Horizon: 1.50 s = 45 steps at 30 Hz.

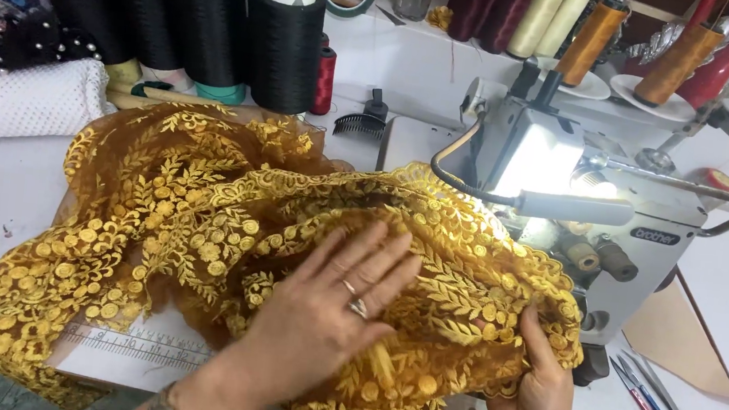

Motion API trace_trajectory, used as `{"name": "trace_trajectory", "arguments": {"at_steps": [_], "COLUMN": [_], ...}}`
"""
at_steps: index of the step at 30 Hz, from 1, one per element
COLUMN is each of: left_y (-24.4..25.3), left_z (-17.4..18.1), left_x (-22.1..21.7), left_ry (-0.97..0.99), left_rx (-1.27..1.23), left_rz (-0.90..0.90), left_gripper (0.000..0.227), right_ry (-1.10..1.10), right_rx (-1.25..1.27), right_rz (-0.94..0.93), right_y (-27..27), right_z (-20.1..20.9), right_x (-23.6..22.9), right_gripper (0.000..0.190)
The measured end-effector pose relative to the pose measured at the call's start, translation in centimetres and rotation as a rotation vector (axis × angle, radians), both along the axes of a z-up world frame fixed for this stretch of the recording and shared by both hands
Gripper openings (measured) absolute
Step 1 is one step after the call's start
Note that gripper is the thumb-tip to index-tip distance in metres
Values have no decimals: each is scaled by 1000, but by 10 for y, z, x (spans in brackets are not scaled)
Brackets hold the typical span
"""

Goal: Preparing and inspecting a piece of gold lace fabric at a sewing workstation

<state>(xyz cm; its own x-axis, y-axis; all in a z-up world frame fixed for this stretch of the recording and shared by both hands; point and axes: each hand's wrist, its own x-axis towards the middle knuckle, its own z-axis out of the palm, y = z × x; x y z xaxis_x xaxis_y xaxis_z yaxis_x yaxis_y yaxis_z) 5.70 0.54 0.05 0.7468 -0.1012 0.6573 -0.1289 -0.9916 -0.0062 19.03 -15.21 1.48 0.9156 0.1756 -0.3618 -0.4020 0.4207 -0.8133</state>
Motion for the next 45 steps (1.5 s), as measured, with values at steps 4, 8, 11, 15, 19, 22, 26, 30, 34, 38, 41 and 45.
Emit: {"name": "trace_trajectory", "arguments": {"at_steps": [4, 8, 11, 15, 19, 22, 26, 30, 34, 38, 41, 45], "left_y": [18, 25, 25, 26, 25, 25, 26, 25, 22, 18, 10, -9], "left_z": [-12, -10, -9, -10, -11, -9, -13, -20, -32, -25, -19, -24], "left_x": [3, 2, 2, 3, 3, 2, 3, 5, 9, 4, -3, -5], "left_ry": [74, 111, 95, 94, 98, 113, 107, 48, -40, -23, 7, -182], "left_rx": [-355, -415, -461, -494, -506, -515, -510, -443, -336, -356, -341, -151], "left_rz": [-108, -128, -161, -185, -182, -177, -181, -147, -52, -37, 4, 50], "left_gripper": [100, 95, 93, 92, 96, 95, 96, 95, 98, 98, 95, 62], "right_ry": [2, 8, -7, 23, 9, 35, 41, 62, 68, 21, 44, 81], "right_rx": [-7, -28, -11, 2, -5, -28, -18, -59, 9, 47, 56, 17], "right_rz": [-10, -3, 13, 54, 43, 34, 57, 43, 55, 60, 77, 77], "right_y": [-1, 2, 2, 0, -1, 5, 3, 7, 3, 9, 12, 14], "right_z": [-13, -7, -8, -19, -21, -8, -12, -5, -27, -21, -15, -6], "right_x": [9, 6, 6, 13, 15, 6, 9, 6, 18, 12, 8, 3], "right_gripper": [37, 38, 39, 36, 35, 38, 37, 38, 37, 40, 43, 44]}}
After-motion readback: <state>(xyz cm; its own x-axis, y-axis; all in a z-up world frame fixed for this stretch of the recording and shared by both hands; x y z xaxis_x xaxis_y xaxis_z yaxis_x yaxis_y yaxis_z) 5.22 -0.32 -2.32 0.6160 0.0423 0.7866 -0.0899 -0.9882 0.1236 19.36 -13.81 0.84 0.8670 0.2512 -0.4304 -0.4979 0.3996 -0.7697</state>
